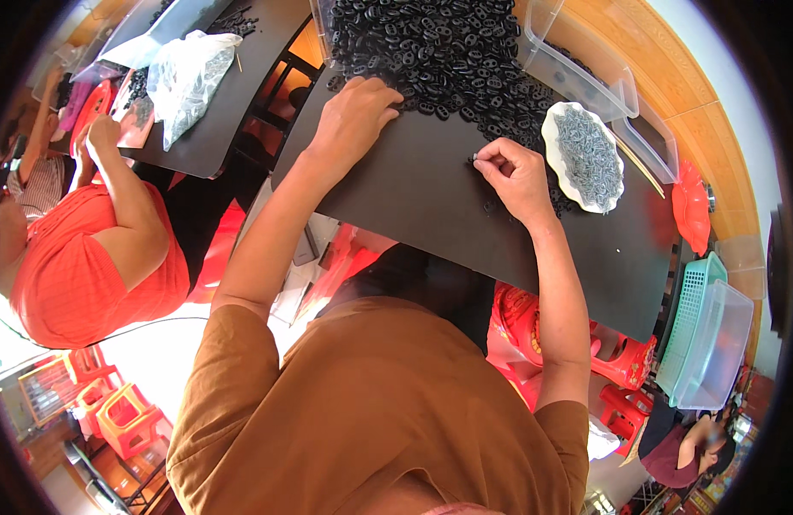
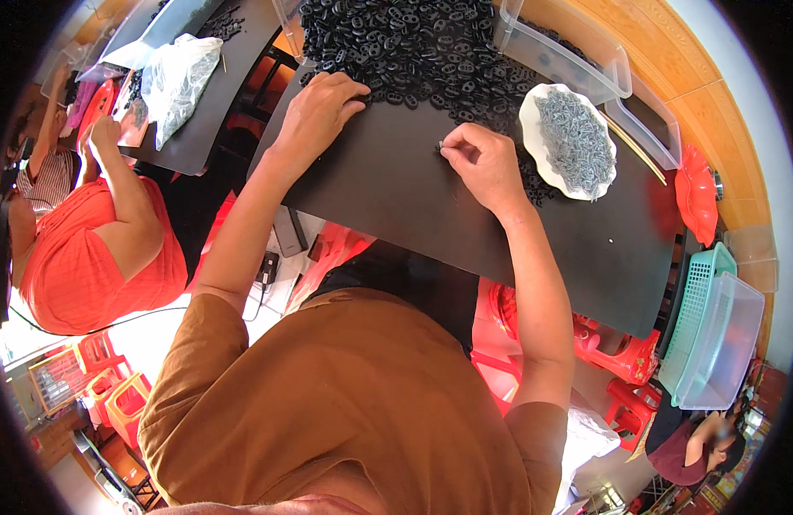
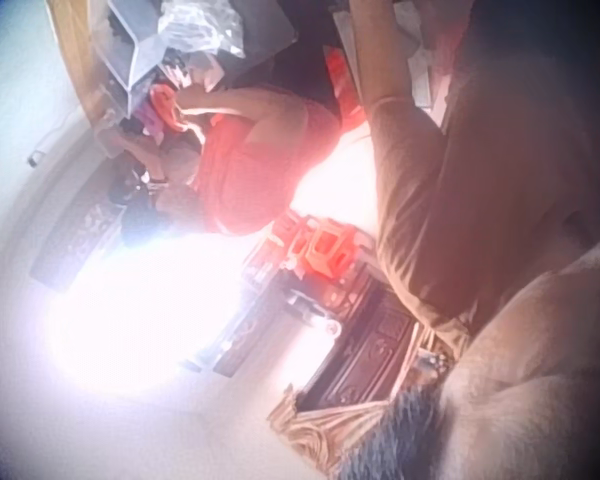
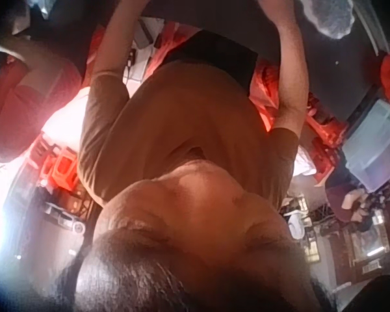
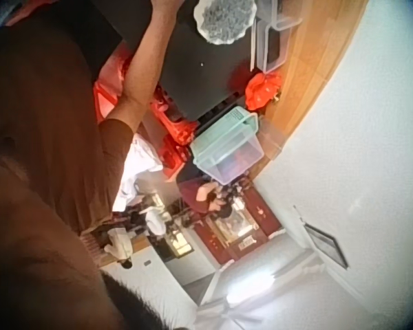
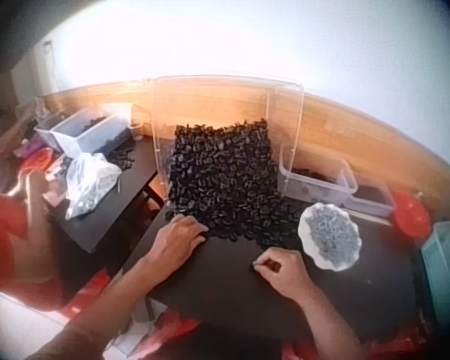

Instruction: The person inserts small metal pins into black plastic components by hand. They pick up a component from a pile on the table, retrieve a pin from a white bowl, and press the pin into the component's center hole. The person repeats this process continuously throughout the video.

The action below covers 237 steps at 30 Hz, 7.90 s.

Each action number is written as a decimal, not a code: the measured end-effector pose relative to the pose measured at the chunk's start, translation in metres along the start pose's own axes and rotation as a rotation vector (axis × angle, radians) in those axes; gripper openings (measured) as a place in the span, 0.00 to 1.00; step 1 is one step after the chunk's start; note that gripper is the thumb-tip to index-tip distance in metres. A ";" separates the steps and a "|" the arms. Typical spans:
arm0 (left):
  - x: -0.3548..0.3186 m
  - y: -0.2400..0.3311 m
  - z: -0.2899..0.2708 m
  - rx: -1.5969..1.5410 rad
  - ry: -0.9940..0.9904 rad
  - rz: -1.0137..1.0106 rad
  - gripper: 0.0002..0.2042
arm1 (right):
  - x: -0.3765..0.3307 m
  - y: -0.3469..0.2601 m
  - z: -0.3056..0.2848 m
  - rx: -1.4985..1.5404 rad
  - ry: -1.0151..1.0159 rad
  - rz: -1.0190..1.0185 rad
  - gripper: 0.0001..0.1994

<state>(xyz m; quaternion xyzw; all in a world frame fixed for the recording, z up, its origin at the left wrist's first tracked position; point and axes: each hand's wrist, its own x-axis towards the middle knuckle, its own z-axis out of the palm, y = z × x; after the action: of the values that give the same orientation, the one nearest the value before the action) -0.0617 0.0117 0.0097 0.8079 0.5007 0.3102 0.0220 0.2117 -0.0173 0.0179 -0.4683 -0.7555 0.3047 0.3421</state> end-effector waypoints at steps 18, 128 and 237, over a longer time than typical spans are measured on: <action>0.019 0.008 0.006 -0.205 -0.159 0.039 0.07 | 0.000 -0.002 -0.001 -0.016 -0.007 -0.012 0.03; -0.001 0.058 0.038 -0.716 -0.151 -0.012 0.05 | -0.003 0.005 0.013 0.023 0.050 -0.137 0.04; -0.011 0.062 0.023 -0.060 -0.129 0.232 0.14 | 0.001 0.056 -0.106 -0.434 0.443 0.094 0.05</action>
<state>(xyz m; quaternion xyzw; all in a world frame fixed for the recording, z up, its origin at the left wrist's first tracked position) -0.0036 -0.0221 0.0070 0.8777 0.3919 0.2727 0.0423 0.3244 0.0194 0.0365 -0.6199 -0.6875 0.0421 0.3760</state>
